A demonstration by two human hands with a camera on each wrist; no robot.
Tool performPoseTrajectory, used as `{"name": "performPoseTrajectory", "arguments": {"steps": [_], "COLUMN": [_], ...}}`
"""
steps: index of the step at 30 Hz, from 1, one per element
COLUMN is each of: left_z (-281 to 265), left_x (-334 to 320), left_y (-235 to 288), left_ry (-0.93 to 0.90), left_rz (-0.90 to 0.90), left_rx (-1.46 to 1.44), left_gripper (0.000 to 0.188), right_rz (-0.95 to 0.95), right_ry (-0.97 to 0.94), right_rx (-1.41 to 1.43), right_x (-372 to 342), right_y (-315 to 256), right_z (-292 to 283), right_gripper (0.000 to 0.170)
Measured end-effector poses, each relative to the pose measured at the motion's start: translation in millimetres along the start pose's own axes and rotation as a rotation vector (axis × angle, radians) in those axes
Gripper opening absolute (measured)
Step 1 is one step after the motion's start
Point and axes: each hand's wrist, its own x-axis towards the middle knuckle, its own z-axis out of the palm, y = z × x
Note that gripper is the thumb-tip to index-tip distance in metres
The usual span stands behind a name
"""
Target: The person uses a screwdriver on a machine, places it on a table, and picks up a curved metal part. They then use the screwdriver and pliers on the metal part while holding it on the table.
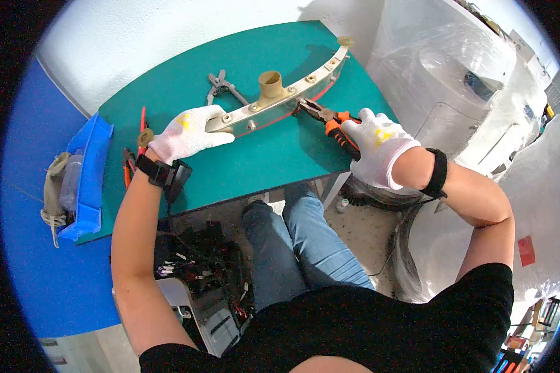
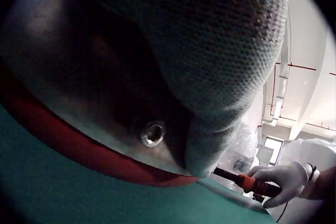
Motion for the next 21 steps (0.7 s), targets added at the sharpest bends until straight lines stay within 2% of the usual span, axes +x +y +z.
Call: {"name": "performPoseTrajectory", "arguments": {"steps": [4, 6, 7, 9, 13, 16, 19, 21], "left_z": [-1, -1, -1, -1, -1, 0, 0, 1], "left_x": [-1, -1, -1, -1, -3, -2, -1, -2], "left_y": [3, 3, 3, 2, 3, 0, 1, 0], "left_ry": [-0.005, -0.003, -0.004, -0.004, 0.001, 0.009, 0.001, 0.025], "left_rz": [-0.018, -0.012, -0.010, -0.011, -0.017, -0.007, -0.017, -0.007], "left_rx": [-0.003, 0.007, 0.008, 0.021, 0.017, 0.020, 0.042, 0.027], "left_gripper": [0.045, 0.045, 0.045, 0.046, 0.047, 0.047, 0.047, 0.046], "right_rz": [-0.007, -0.042, -0.039, -0.019, -0.034, -0.080, -0.039, 0.023], "right_ry": [0.078, 0.247, 0.247, 0.416, 0.430, 0.447, 0.350, 0.134], "right_rx": [-0.106, -0.280, -0.279, -0.530, -0.598, -0.473, -0.314, -0.029], "right_x": [0, -1, 0, 4, 3, -2, -2, -2], "right_y": [-1, -4, -4, -3, 6, 11, 13, 16], "right_z": [12, 17, 22, 30, 31, 27, 28, 23], "right_gripper": [0.047, 0.038, 0.038, 0.028, 0.024, 0.030, 0.041, 0.049]}}
